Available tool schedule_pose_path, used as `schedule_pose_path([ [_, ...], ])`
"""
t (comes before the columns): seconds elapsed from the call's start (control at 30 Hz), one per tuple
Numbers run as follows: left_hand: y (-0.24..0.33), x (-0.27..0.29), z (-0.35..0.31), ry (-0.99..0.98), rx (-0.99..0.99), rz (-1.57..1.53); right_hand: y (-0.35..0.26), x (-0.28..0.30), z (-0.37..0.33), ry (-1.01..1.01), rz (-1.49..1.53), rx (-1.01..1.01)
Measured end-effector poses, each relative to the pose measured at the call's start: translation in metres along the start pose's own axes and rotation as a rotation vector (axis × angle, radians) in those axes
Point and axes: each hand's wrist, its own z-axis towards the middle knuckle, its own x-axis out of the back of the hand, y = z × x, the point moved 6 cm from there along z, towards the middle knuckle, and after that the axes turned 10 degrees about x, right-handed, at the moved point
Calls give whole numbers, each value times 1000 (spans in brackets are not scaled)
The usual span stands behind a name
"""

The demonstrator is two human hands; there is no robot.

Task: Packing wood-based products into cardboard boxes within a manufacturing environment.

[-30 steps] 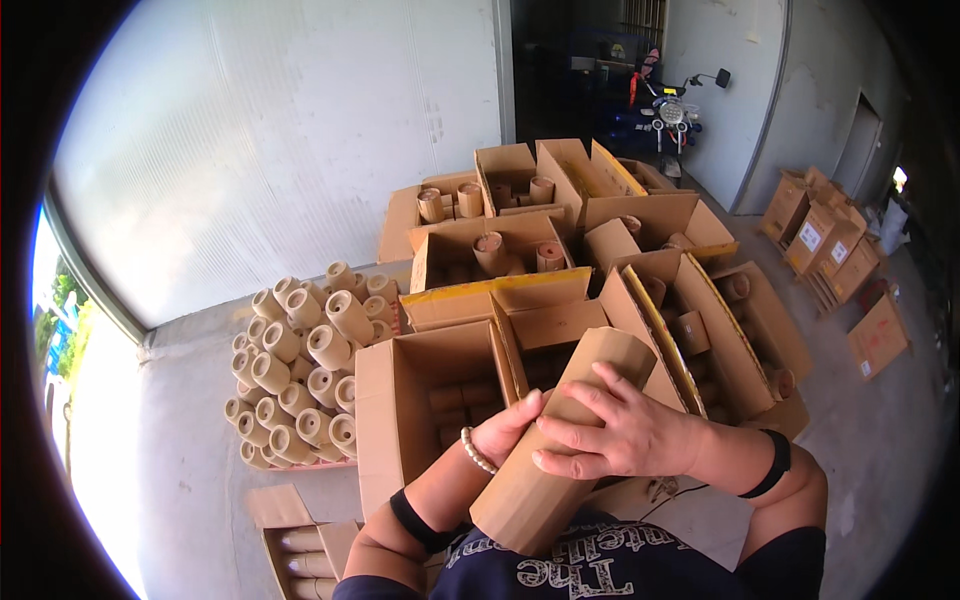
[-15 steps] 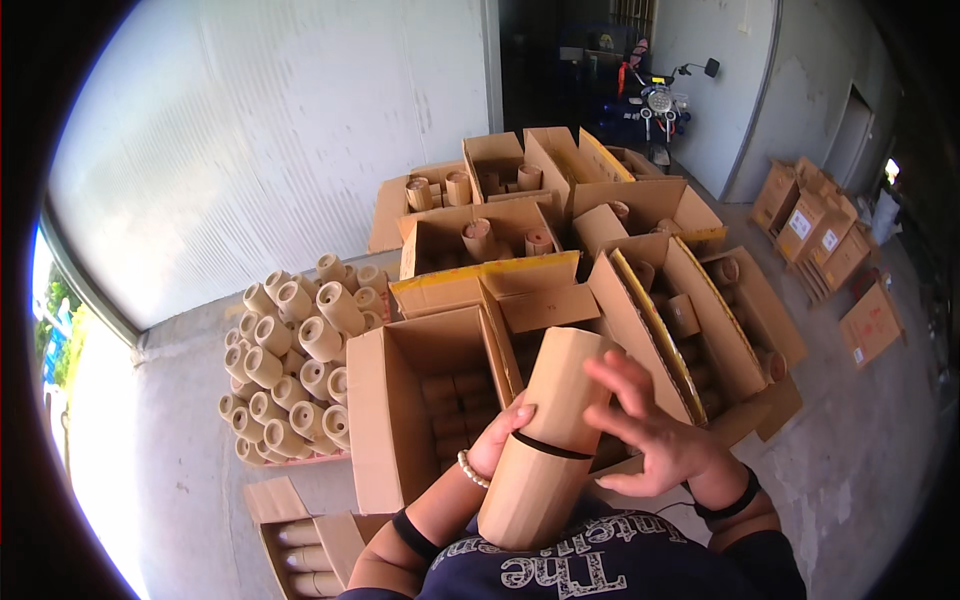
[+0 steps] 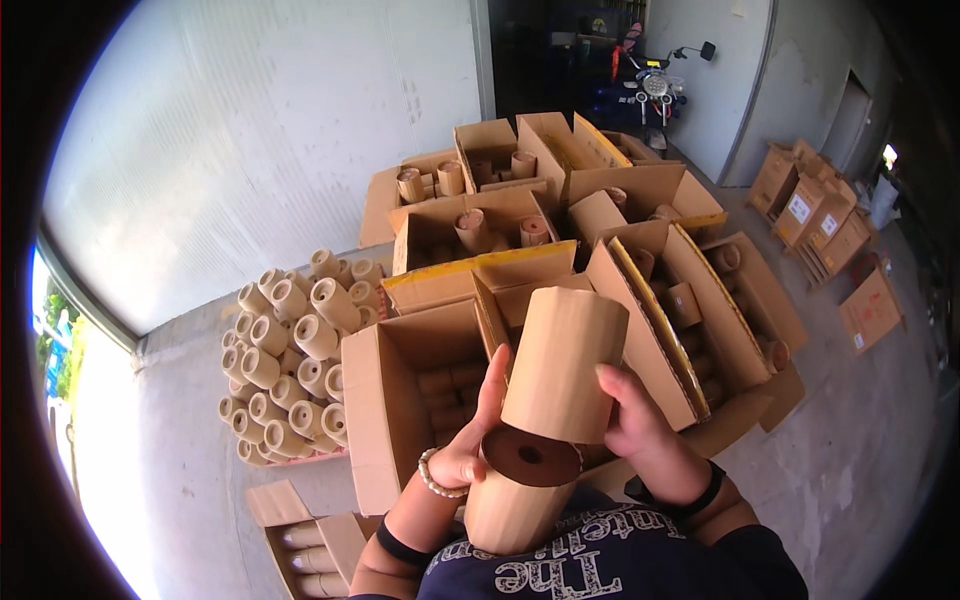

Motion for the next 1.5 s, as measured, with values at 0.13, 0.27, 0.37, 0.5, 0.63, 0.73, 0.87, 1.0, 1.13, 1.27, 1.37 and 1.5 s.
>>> schedule_pose_path([
  [0.13, 9, 19, -17, 58, 186, 185, 0, 4, 3, 20, 83, 33],
  [0.27, -18, 45, -38, 129, 306, 328, -7, -13, 9, -95, 185, 56],
  [0.37, 0, 36, -32, 143, 202, 127, -9, -19, 14, -41, 312, 42],
  [0.5, 36, 32, -24, 207, -45, 488, 0, 3, 24, 67, 405, -13],
  [0.63, 31, 23, -26, 203, -111, 890, -1, 5, 19, 90, 386, -2],
  [0.73, 18, 21, -23, 189, -101, 884, -7, 5, 18, 90, 331, 69],
  [0.87, 11, 15, -17, 115, -132, 974, -11, 4, 15, 67, 317, 108],
  [1.0, 5, 15, -15, 102, -130, 961, -12, 9, 9, 38, 149, 166],
  [1.13, 3, 14, -16, 142, -96, 978, -8, 8, 1, -65, -43, 234],
  [1.27, -6, 21, -19, 174, -71, 907, -12, -27, -6, -288, -284, 296],
  [1.37, -32, 35, -26, 147, 172, 697, -6, -33, -13, -473, -566, 463],
  [1.5, -45, 38, -36, 135, 204, 728, 4, -26, -17, -481, -591, 348],
])
